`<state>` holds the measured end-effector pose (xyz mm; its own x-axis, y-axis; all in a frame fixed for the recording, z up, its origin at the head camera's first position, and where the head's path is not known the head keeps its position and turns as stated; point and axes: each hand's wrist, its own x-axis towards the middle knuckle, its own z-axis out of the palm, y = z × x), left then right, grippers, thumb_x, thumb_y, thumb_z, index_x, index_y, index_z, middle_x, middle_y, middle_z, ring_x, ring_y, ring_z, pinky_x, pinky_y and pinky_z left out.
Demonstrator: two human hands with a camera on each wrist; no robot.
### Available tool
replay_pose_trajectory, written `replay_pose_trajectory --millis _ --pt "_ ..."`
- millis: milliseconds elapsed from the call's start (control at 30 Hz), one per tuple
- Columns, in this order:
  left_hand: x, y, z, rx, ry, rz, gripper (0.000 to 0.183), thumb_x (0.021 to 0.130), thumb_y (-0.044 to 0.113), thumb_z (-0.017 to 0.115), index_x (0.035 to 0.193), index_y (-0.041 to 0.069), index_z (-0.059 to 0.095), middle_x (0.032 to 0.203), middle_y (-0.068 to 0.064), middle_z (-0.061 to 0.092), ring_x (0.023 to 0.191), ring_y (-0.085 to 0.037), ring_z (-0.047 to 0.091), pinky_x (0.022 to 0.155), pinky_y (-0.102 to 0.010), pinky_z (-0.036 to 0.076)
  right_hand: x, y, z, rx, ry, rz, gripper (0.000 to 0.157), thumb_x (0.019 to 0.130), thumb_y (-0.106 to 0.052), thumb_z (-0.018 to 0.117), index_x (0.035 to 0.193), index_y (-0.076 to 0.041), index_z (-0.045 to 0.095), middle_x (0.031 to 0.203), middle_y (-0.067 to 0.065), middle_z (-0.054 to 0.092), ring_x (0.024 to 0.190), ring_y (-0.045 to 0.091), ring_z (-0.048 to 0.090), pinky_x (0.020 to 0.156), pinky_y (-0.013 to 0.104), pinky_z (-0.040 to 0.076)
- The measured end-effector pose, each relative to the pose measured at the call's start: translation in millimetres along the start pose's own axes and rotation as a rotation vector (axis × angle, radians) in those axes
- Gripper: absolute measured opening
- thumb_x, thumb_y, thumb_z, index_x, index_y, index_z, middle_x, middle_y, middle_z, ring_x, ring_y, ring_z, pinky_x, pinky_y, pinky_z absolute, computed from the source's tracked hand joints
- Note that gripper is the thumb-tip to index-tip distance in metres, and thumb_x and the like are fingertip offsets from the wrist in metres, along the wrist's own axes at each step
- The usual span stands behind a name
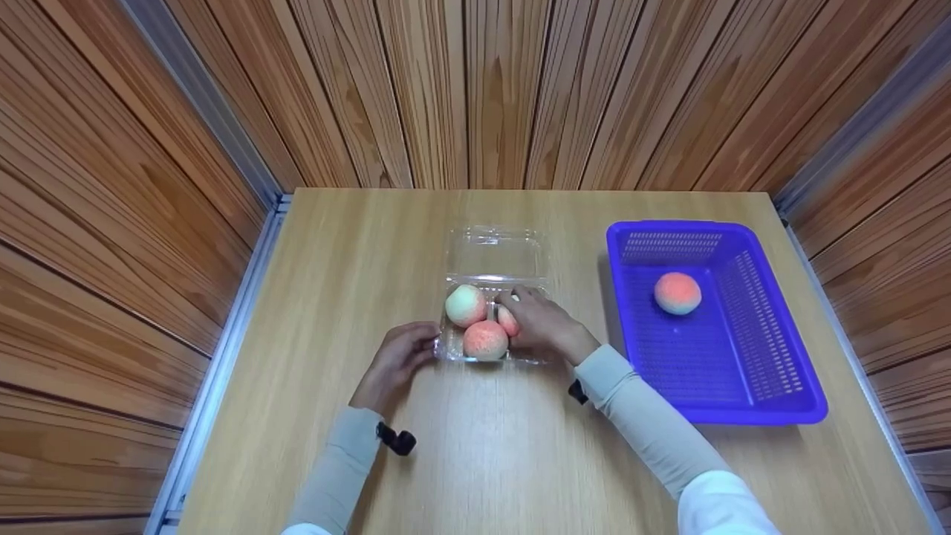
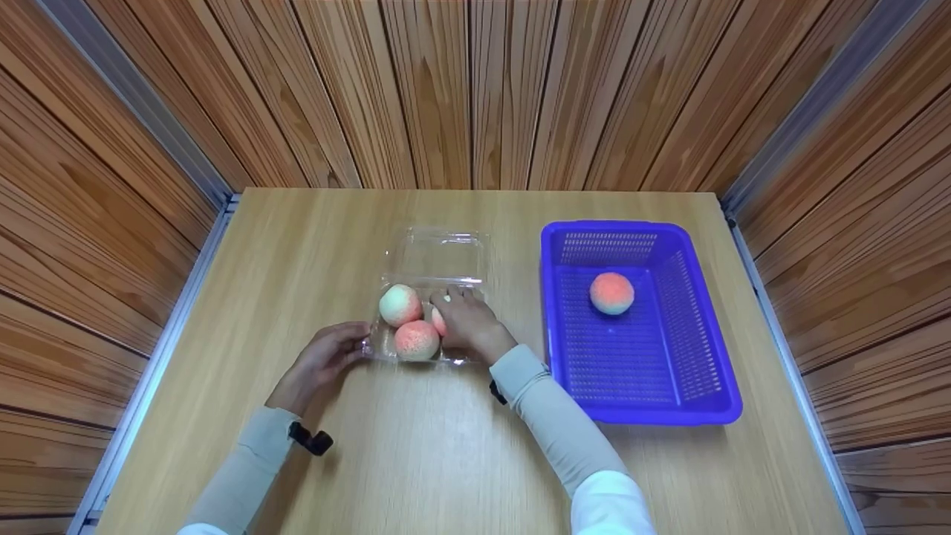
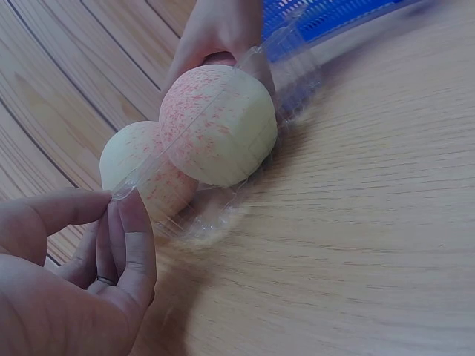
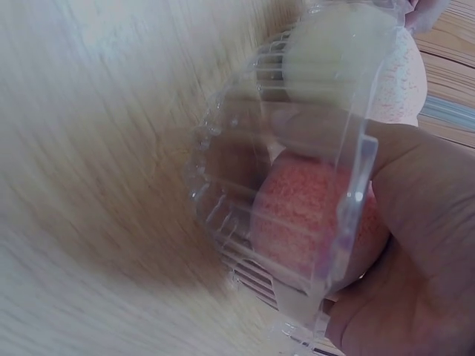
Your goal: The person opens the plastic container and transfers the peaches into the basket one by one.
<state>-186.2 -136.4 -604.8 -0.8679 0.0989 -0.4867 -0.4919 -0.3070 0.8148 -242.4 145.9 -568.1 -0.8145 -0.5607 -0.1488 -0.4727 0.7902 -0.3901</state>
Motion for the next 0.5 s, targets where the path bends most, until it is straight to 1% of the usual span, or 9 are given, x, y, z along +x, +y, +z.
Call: replay_pose_trajectory --millis 100,167,267,400,500 --pt "-0.1 -0.3 -0.5 0.001 0.001 -0.001 0.03 0.103 0.008 0.067 0.127 -0.008 0.067 0.104 -0.012 0.074 0.089 -0.016 0.071 0.08 -0.028 0.063 -0.1 0.7 0.1 0.01 0.006 -0.01 0.073 0.082 -0.02 0.091 0.146 -0.014 0.057 0.135 0.022 0.058 0.127 0.043 0.058 0.104 0.059 0.054" --pt "-0.1 -0.5 -0.5 0.001 0.002 -0.002 0.028 0.103 0.009 0.067 0.126 -0.007 0.068 0.105 -0.013 0.074 0.09 -0.017 0.071 0.081 -0.029 0.063 -0.1 1.3 0.7 0.017 0.013 -0.015 0.071 0.082 -0.019 0.091 0.144 -0.013 0.058 0.134 0.022 0.058 0.125 0.043 0.059 0.102 0.059 0.054" --pt "1.0 -1.4 -0.2 0.01 0.0 0.014 0.027 0.102 0.007 0.067 0.124 -0.009 0.069 0.103 -0.013 0.074 0.09 -0.018 0.071 0.08 -0.028 0.062 0.3 2.0 2.1 0.009 0.029 -0.031 0.067 0.083 -0.021 0.09 0.142 -0.012 0.06 0.135 0.022 0.059 0.125 0.045 0.06 0.102 0.06 0.054" --pt "2.1 -2.0 0.4 0.016 0.001 0.032 0.025 0.102 0.004 0.066 0.121 -0.012 0.069 0.099 -0.012 0.074 0.088 -0.017 0.07 0.077 -0.027 0.061 1.3 2.9 4.1 -0.012 0.05 -0.046 0.066 0.083 -0.023 0.089 0.141 -0.011 0.06 0.136 0.022 0.06 0.126 0.047 0.06 0.103 0.062 0.054" --pt "2.0 -1.7 0.5 0.012 0.003 0.031 0.026 0.102 0.004 0.066 0.122 -0.012 0.068 0.1 -0.012 0.074 0.088 -0.017 0.07 0.077 -0.028 0.061 1.9 3.7 5.2 -0.015 0.06 -0.048 0.066 0.083 -0.022 0.09 0.141 -0.01 0.06 0.136 0.022 0.06 0.126 0.047 0.06 0.104 0.061 0.053"
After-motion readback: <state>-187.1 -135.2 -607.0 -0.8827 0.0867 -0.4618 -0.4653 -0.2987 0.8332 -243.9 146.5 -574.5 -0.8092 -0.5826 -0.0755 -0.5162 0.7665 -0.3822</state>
